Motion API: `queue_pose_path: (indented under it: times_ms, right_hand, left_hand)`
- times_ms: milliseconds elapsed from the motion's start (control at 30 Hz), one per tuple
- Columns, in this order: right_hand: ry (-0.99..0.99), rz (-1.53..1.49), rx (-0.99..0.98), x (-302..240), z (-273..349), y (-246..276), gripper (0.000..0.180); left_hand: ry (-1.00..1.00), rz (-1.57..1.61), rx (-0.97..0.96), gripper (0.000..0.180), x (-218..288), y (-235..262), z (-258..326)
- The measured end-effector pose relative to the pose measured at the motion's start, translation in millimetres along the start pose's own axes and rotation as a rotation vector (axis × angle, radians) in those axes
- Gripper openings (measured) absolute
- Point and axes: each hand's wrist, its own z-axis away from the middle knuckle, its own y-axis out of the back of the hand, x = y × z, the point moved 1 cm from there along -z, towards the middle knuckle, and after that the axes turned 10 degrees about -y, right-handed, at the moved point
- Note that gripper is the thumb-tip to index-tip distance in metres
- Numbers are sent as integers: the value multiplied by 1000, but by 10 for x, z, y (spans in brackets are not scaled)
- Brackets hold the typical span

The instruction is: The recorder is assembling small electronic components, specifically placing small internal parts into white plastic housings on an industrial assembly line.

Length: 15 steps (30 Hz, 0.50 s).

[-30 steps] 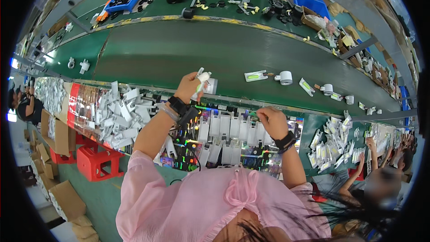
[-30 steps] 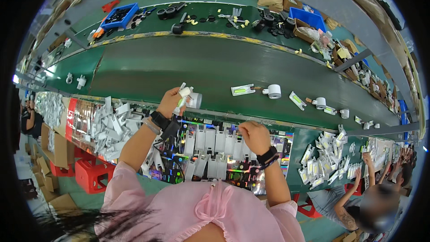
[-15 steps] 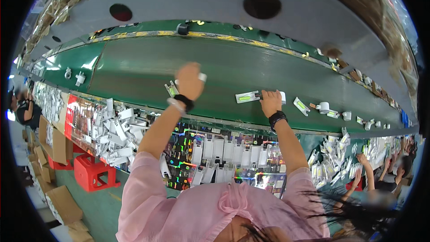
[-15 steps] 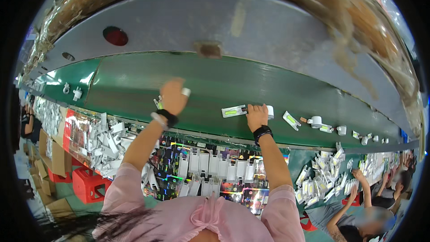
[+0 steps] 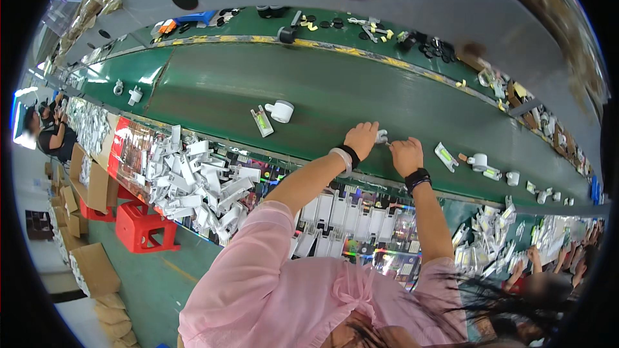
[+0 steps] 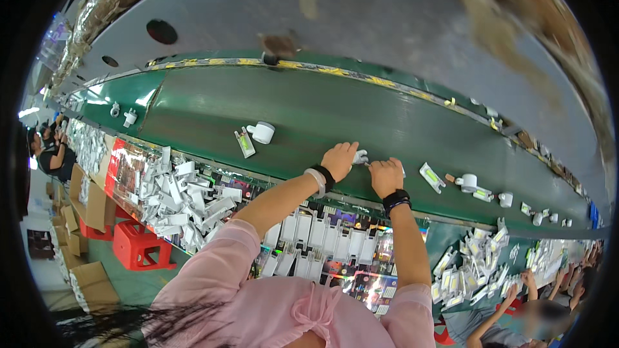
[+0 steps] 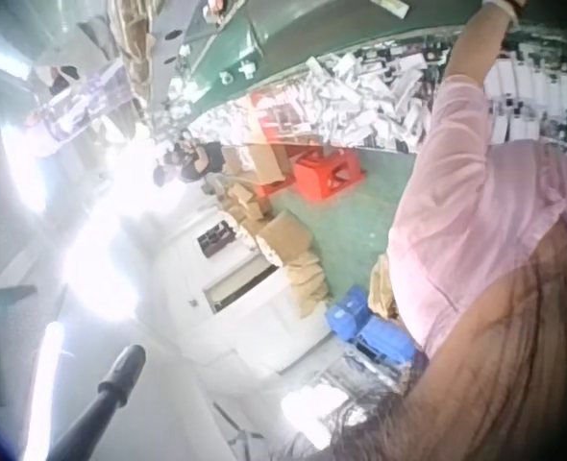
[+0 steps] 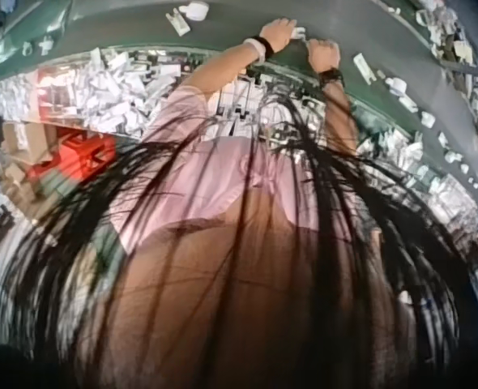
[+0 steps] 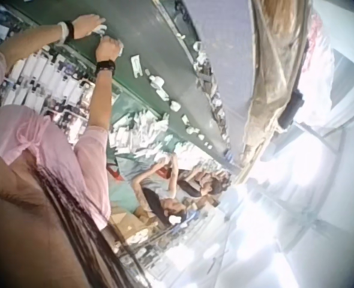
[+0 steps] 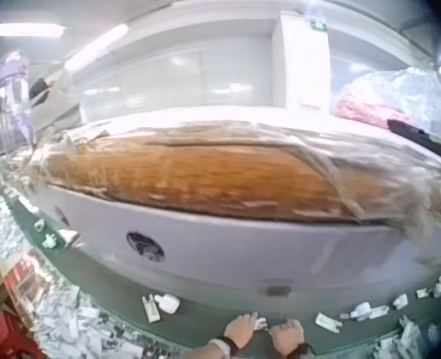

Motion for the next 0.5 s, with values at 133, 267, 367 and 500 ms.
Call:
queue_pose_path:
  times_ms: [133, 267, 367, 500]
  right_hand:
    - [-227, -372, -9, -319, 199, 422, 13]
    - [-324, -853, -257, -770, 563, 1043, 19]
    - [-230, -1109, -359, -1015, 914, 1378, 22]
    - [-189, -1195, -515, -1289, 1218, 1554, 19]
  left_hand:
    - [128, 325, -98, 40, 10, 170, 232]
    - [244, 652, -109, 33, 287, 973, 734]
    - [384, 1096, -195, 33, 638, 1491, 1129]
    - [309, 1129, -200, 49, 858, 1859, 1667]
